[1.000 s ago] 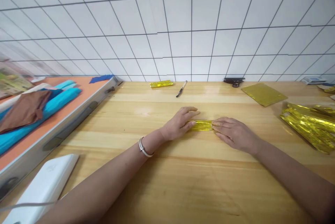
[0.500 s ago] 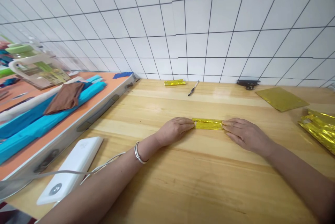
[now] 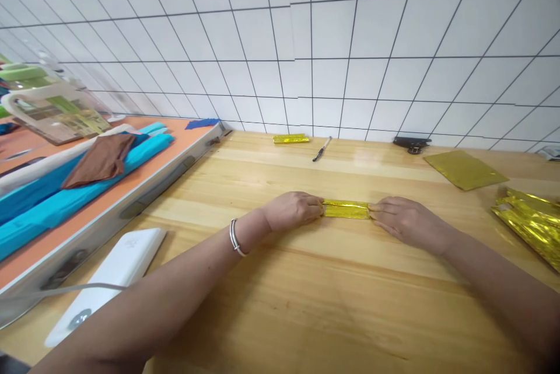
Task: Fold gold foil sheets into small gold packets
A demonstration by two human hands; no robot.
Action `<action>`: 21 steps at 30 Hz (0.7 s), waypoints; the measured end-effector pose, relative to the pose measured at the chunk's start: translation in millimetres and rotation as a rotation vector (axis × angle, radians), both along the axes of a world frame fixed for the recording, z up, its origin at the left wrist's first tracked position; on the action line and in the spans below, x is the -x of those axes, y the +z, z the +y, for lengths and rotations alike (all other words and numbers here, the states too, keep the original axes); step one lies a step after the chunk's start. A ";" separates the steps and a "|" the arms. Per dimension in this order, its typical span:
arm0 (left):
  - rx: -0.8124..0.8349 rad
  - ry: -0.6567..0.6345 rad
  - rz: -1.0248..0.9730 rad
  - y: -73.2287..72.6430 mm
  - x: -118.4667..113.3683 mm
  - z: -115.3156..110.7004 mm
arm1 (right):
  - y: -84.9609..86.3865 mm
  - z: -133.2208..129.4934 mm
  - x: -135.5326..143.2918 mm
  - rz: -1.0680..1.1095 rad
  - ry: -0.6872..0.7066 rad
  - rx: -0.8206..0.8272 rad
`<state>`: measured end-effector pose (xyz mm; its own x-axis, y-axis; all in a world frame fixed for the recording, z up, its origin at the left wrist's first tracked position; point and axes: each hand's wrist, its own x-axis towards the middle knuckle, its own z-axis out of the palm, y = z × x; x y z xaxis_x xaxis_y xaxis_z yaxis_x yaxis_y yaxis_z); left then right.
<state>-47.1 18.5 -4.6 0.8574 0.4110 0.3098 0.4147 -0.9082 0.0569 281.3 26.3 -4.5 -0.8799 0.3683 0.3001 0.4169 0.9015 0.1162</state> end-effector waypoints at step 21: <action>0.288 0.336 -0.318 -20.5 -5.1 -13.3 | -15.4 -5.1 3.2 0.195 -0.145 0.081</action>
<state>-42.0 5.1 -25.1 0.5470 0.7526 0.3667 0.6010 -0.6579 0.4538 278.1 21.2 -19.8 -0.7444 0.5162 0.4236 0.5501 0.8337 -0.0492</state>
